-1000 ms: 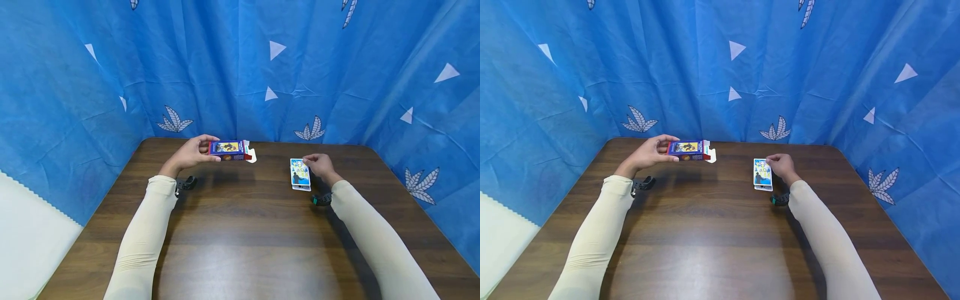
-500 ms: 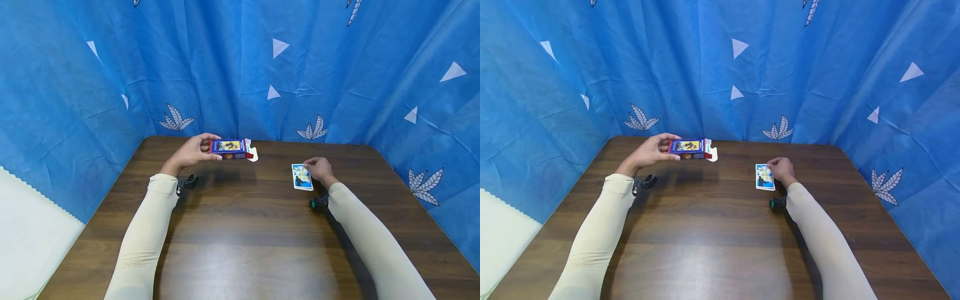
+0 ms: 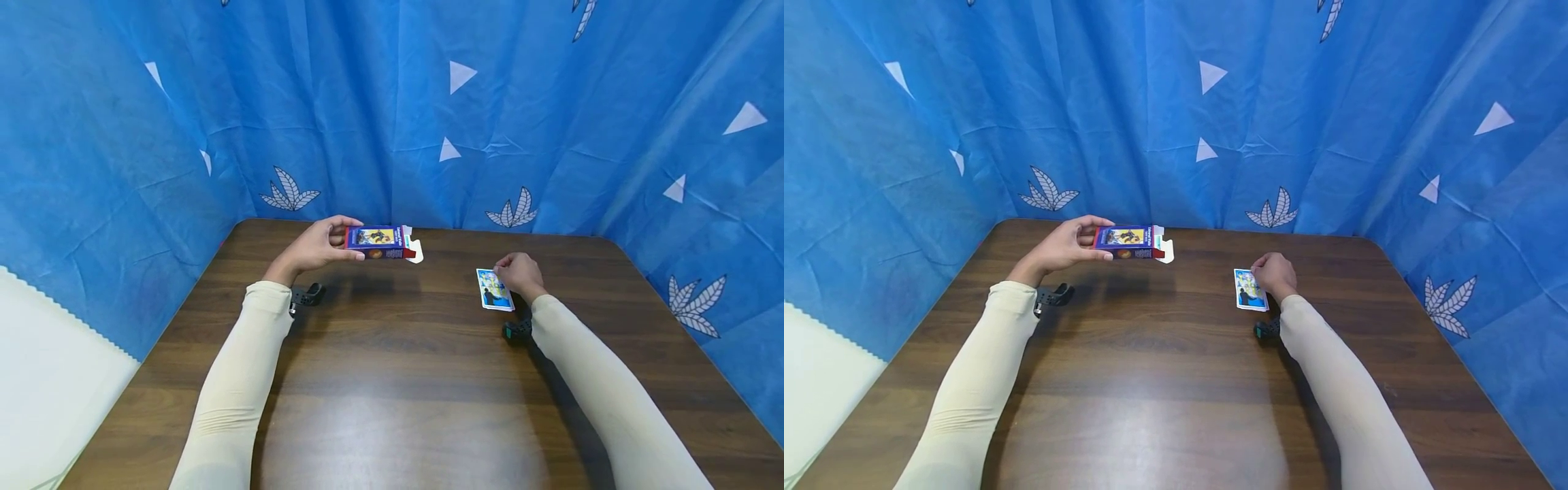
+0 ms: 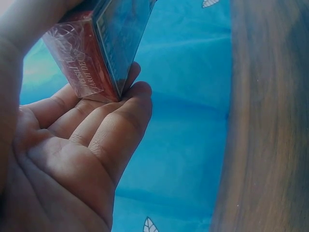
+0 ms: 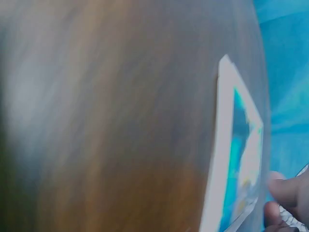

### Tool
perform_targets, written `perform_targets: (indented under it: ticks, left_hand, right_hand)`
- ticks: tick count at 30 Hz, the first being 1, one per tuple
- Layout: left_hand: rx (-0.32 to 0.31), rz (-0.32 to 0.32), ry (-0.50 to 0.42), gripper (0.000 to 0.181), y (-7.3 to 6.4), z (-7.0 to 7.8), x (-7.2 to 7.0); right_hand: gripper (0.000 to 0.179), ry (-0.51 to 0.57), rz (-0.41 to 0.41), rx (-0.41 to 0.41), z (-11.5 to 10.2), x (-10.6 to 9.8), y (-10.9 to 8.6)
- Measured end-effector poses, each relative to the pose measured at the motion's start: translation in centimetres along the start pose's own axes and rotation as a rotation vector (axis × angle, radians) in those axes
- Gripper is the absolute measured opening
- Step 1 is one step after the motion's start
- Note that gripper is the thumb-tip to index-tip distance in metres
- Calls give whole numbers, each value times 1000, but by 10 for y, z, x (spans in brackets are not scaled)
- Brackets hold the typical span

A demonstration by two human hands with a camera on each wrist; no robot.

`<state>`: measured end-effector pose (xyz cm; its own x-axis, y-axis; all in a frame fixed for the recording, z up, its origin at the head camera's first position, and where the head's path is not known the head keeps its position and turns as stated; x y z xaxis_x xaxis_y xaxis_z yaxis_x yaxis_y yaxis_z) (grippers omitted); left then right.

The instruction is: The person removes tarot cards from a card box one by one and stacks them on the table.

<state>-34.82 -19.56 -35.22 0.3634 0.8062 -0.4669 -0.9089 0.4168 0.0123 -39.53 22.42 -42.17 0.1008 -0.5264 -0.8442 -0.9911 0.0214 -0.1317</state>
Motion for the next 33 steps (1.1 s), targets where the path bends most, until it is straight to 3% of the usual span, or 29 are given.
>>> perform_targets:
  ticks: [3,6,8,10,13,16,22,33]
  left_hand:
    - [-5,-2,-4,71,0,1,-1]
    - [-8,8,-5,71,-1,2,-1]
    - [-11,18,-1,71,-2,3,-2]
    - [-11,19,-4,71,-3,4,-2]
    - [-4,10,-9,72,-3,4,-1]
    - [8,8,-27,71,-2,4,1]
    - [11,11,-28,71,-2,6,1]
    - [-3,24,-12,70,-4,5,1]
  right_hand:
    - [39,67,42,-95,-22,0,-3]
    - [41,235,55,-243,-58,4,-11]
    - [39,388,-17,-325,-86,8,-18]
    - [37,523,-130,-356,-111,14,-25]
    - [37,624,-311,-302,-137,22,-35]
    - [38,612,-384,-221,-150,27,-40]
    - [42,585,-394,-117,-156,30,-40]
    - [39,587,-400,-132,-145,19,-38]
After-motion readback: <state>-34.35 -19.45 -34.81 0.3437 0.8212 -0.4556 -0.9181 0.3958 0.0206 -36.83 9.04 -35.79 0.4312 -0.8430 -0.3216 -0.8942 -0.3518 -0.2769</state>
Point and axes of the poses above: each hand's wrist, its own y-axis towards the middle knuckle, its own x-axis out of the palm, z = x × y, the point moved 2 cm from there along y, towards the middle knuckle, and after that the axes turned 6 degrees about -z, right-handed, at the moved point
